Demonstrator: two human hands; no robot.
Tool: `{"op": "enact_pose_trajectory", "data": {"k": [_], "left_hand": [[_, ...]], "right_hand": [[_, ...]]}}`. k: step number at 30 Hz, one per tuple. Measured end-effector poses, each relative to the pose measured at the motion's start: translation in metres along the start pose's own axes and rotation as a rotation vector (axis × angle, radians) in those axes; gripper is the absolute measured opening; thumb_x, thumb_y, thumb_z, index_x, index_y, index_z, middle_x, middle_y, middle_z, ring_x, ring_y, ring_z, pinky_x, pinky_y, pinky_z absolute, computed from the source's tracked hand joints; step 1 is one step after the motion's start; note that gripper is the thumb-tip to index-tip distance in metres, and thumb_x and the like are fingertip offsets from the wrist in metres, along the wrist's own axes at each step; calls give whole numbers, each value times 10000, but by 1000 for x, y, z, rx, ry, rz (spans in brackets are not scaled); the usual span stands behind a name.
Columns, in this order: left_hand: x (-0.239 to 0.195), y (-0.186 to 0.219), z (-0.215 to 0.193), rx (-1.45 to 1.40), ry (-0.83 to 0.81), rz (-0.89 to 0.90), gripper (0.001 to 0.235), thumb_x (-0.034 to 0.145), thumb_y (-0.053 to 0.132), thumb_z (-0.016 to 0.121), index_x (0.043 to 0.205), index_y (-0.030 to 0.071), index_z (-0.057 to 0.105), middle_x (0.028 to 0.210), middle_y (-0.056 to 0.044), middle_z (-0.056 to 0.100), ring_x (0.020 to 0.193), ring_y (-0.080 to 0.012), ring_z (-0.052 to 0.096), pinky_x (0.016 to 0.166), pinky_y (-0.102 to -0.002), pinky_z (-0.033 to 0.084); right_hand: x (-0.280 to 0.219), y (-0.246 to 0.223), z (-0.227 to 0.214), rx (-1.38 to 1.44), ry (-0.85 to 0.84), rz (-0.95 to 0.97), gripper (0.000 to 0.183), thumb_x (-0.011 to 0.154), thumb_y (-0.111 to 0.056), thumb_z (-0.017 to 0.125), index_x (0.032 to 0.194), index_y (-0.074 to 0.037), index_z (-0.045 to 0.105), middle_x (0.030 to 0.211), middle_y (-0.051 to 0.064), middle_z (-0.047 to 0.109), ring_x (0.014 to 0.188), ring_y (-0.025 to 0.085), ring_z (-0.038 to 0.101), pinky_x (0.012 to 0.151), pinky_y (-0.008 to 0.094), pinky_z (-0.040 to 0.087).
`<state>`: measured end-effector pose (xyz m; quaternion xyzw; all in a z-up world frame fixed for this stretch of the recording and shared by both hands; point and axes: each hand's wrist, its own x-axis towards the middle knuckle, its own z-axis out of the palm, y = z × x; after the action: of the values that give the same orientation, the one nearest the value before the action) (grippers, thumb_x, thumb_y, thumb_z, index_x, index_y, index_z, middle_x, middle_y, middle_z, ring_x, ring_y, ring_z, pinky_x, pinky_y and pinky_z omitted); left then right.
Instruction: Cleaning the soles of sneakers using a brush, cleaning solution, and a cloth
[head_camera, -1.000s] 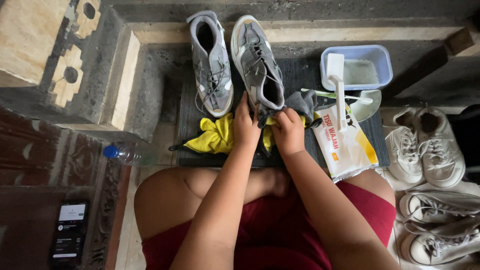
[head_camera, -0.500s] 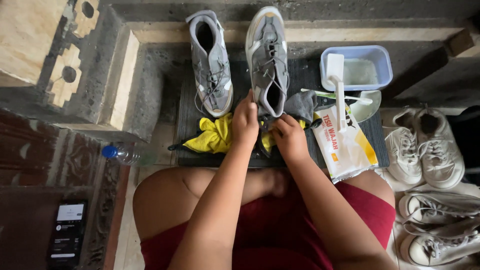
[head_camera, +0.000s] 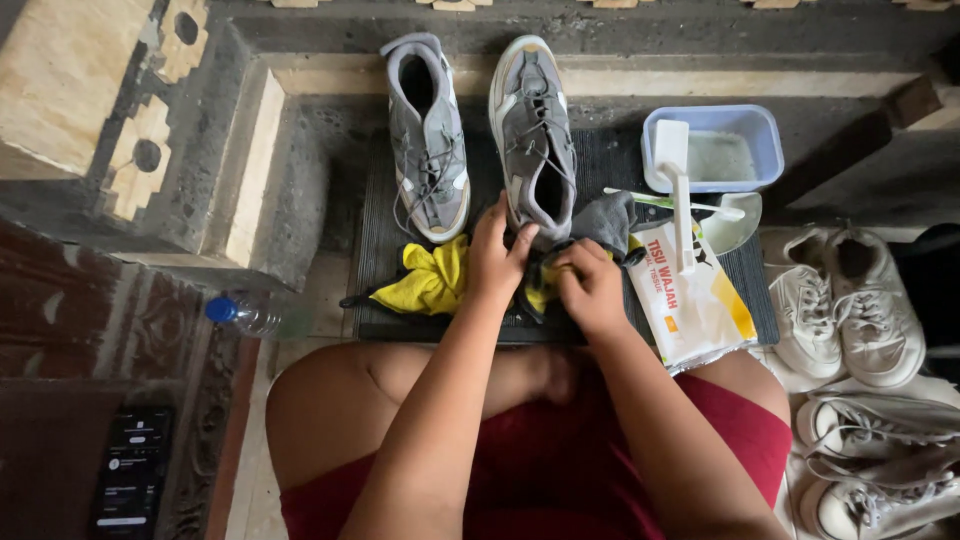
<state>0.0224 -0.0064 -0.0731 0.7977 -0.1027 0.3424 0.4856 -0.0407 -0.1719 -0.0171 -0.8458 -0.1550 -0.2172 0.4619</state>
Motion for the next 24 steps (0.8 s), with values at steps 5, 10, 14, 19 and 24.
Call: {"op": "enact_pose_trajectory", "data": {"k": [5, 10, 14, 19, 24], "left_hand": [[1, 8, -1, -16, 2, -14, 671, 901, 323, 783, 1448, 16, 543, 1201, -209, 664, 1126, -380, 662, 980, -454, 545], [-2, 6, 5, 13, 26, -3, 655, 937, 371, 730, 1442, 1, 538, 1208, -234, 652, 1123, -406, 659, 967, -472, 548], [1, 16, -2, 15, 37, -2, 661, 934, 395, 734, 1430, 1, 543, 1202, -249, 648, 1121, -418, 659, 962, -477, 551], [3, 20, -1, 7, 40, -34, 709, 873, 404, 796, 1411, 11, 554, 1215, -229, 650, 1123, -396, 663, 974, -454, 548], [-14, -5, 14, 16, -5, -174, 662, 845, 499, 781, 1313, 88, 557, 1170, -163, 678, 1080, -329, 692, 922, -419, 572]], "right_hand": [[-7, 1, -12, 209, 238, 103, 246, 865, 41, 483, 990, -90, 650, 891, 104, 610, 884, 268, 604, 869, 404, 488], [-16, 31, 3, 294, 552, 289, 222, 1130, -100, 419, 1352, -95, 409, 1262, 109, 523, 1140, 148, 467, 1121, 372, 364], [-13, 32, 15, 441, 462, 590, 430, 1153, -246, 499, 1536, -124, 346, 1532, 160, 436, 1405, 209, 413, 1241, 405, 239], [13, 4, 3, 309, 16, 515, 382, 1041, -156, 658, 1344, 13, 500, 1090, 154, 638, 1014, 203, 569, 928, 432, 506], [20, 15, 13, -127, -97, 531, 425, 956, -456, 779, 933, -54, 644, 702, 118, 621, 684, 283, 628, 663, 439, 488]]}}
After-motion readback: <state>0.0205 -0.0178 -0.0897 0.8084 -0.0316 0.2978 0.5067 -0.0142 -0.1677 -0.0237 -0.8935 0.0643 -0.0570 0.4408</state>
